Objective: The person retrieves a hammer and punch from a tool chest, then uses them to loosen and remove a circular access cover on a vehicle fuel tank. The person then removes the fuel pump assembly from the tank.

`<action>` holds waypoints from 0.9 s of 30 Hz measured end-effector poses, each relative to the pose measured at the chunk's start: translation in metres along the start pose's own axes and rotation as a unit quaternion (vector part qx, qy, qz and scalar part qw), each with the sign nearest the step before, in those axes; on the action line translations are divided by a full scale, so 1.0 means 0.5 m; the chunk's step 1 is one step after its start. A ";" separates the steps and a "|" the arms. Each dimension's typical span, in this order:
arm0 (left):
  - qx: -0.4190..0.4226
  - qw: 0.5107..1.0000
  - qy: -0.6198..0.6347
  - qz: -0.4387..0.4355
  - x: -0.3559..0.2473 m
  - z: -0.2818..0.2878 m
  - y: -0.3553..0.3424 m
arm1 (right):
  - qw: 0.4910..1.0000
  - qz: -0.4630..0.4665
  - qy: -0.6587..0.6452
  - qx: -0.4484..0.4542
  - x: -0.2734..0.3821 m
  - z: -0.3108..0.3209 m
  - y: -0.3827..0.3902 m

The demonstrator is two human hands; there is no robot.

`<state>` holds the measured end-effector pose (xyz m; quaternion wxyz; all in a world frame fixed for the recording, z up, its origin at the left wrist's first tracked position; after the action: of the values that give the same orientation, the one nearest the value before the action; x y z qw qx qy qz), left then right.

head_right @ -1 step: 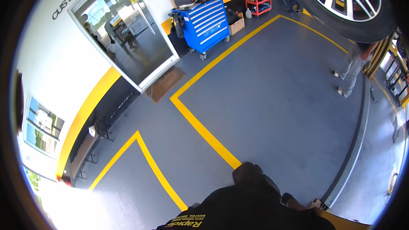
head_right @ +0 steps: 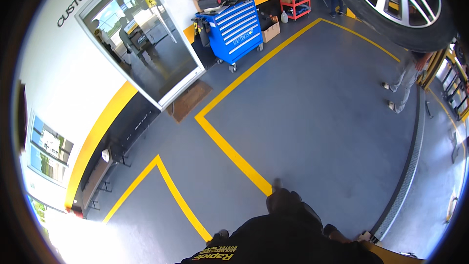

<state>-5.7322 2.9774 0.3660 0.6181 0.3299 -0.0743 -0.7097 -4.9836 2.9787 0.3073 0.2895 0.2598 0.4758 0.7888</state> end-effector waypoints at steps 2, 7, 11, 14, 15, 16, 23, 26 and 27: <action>-0.016 0.999 -0.033 0.012 -0.142 -0.088 -0.125 | 0.999 -0.051 0.014 0.008 0.064 0.088 -0.030; -0.074 0.991 -0.089 -0.074 -0.754 -0.190 -0.374 | 0.999 -0.052 -0.011 0.002 0.400 0.287 -0.242; 0.030 0.968 -0.194 -0.159 -1.157 -0.310 -0.427 | 0.985 0.017 -0.075 -0.156 0.772 0.633 -0.399; 0.107 0.774 -0.462 -0.419 -1.512 -0.526 -0.417 | 0.866 0.176 -0.134 -0.450 1.059 0.976 -0.396; 0.092 0.642 -0.549 -0.527 -1.588 -0.598 -0.398 | 0.875 0.164 -0.135 -0.435 1.146 1.062 -0.404; 0.062 0.579 -0.591 -0.558 -1.660 -0.596 -0.405 | 0.882 0.173 -0.156 -0.409 1.279 1.140 -0.425; 0.211 0.901 -0.321 -0.200 -2.012 -0.909 -0.558 | 0.874 0.169 -0.045 -0.454 1.578 1.532 -0.738; 0.173 0.939 -0.255 -0.151 -2.185 -0.923 -0.630 | 0.891 0.137 -0.136 -0.410 1.794 1.700 -0.827; 0.196 0.934 -0.248 -0.168 -2.293 -0.982 -0.622 | 0.838 0.223 -0.030 -0.497 1.808 1.775 -0.844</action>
<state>-5.6941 4.2576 0.2593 0.3751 0.2652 -0.3067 -0.8336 -4.9173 4.3080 0.4145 0.2102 0.2035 -0.0602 0.9543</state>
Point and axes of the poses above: each hand's wrist, its own y-axis away from the middle knuckle, its own z-axis out of the back of the hand, x = y × z, the point moved 10 cm from there along -y, towards the middle knuckle, and after that the axes turned 7 degrees about -x, right-handed, at the moved point
